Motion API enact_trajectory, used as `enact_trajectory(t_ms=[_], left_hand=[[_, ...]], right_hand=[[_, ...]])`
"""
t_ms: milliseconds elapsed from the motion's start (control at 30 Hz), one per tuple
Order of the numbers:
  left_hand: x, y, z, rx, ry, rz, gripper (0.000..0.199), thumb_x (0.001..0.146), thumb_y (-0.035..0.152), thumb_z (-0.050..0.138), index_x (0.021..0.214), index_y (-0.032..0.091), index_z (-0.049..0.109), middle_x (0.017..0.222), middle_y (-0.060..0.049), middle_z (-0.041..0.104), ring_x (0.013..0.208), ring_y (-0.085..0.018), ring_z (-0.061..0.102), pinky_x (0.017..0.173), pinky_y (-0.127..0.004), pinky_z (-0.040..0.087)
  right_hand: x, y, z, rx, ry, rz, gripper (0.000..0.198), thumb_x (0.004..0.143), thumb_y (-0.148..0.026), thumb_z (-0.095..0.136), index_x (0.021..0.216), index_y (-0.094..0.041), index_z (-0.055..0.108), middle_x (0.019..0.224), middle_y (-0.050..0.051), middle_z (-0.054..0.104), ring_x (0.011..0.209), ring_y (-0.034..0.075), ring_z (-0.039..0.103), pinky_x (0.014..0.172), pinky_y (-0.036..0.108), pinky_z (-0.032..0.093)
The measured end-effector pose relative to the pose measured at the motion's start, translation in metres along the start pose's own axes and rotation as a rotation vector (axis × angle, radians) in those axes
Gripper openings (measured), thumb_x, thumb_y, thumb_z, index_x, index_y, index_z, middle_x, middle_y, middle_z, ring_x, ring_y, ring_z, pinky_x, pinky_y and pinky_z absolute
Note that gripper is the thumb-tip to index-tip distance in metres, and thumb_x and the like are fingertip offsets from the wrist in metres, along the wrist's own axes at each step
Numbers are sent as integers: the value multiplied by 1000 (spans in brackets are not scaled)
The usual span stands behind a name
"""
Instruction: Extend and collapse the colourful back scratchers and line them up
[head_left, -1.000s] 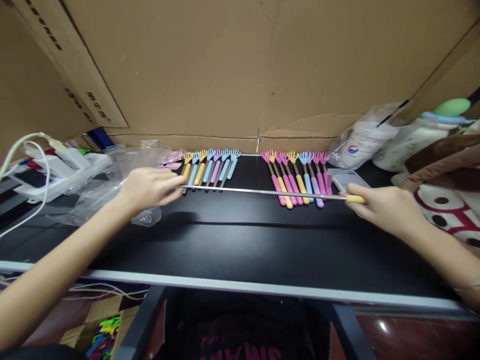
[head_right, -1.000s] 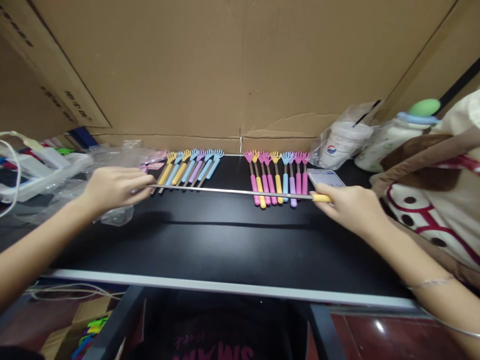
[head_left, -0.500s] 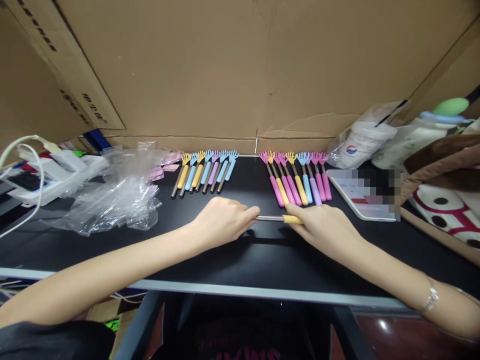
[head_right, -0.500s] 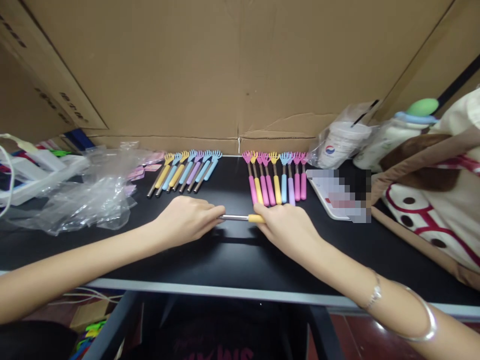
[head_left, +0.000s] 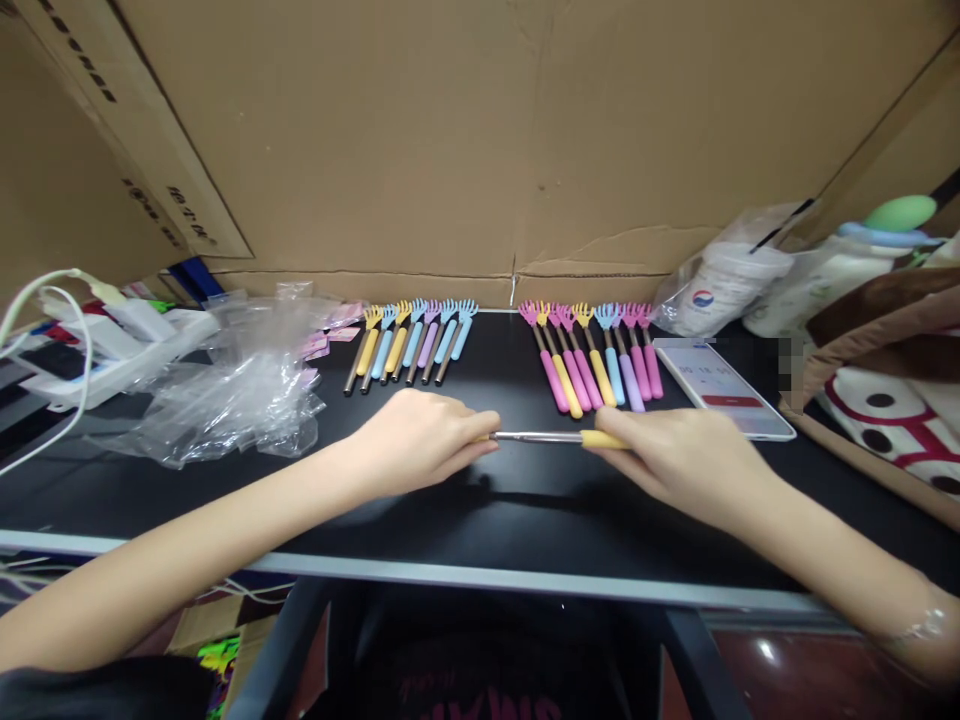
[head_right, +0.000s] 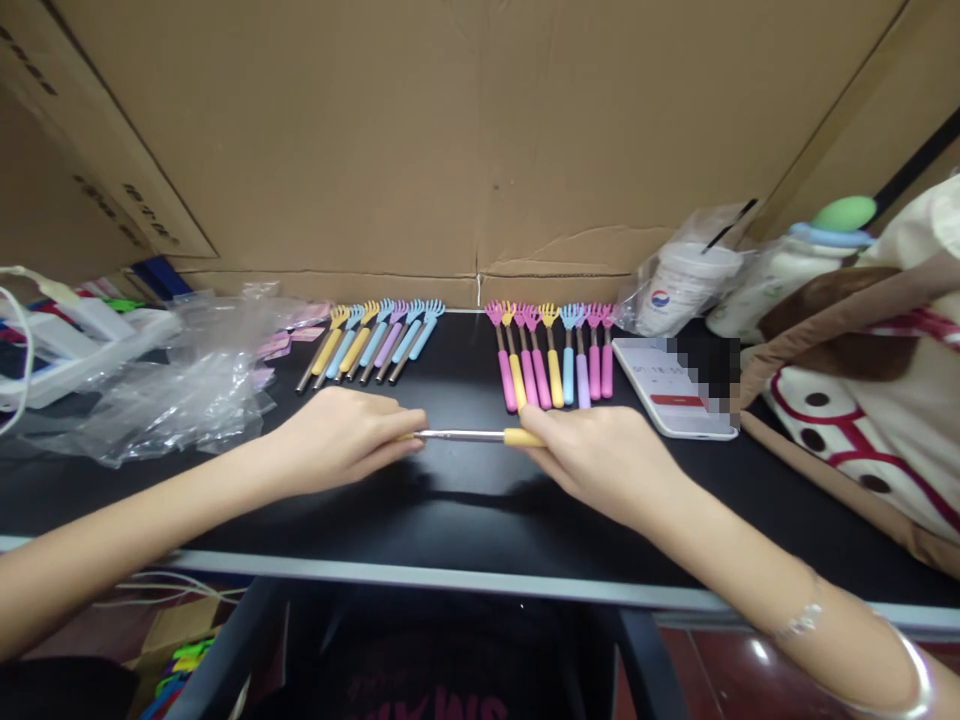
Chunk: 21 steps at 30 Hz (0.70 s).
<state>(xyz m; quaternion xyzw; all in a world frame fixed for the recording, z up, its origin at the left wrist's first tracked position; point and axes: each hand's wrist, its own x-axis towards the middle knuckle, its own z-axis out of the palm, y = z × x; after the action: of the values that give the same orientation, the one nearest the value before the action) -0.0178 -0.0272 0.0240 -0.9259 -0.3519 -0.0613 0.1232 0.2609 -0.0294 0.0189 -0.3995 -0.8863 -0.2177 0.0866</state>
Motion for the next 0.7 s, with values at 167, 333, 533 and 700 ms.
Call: enact_trajectory(t_ms=[167,333,533,700], left_hand=[[-27,-47,-3,190,50,-11,38,97,37,29,75,18,52,65,1,58,58,-12,55,51,-23,26],[-74,-109,-5,458,67,-85,42,99,39,26,78,19,56,73,2,62,71,-13,58,56,-22,30],[-118,-144,2,626,159,-83,39,98,36,31,75,19,57,66,0,59,67,-14,54,57,-24,29],[-129,-147,-3,650,220,-108,38,97,35,33,70,18,53,65,-1,56,65,-16,52,55,-25,30]], right_hand=[[-21,62,11,-162,103,26,37,87,-45,32,68,-23,54,47,0,55,41,13,48,46,23,14],[-55,134,26,-172,-157,316,39,75,-53,31,67,-25,57,50,3,57,47,18,52,45,23,20],[-88,182,29,-207,-329,594,40,65,-56,33,72,-26,59,71,8,66,59,24,57,47,27,27],[-96,193,30,-150,-326,696,61,61,-60,31,94,-24,67,79,10,68,60,24,56,50,28,31]])
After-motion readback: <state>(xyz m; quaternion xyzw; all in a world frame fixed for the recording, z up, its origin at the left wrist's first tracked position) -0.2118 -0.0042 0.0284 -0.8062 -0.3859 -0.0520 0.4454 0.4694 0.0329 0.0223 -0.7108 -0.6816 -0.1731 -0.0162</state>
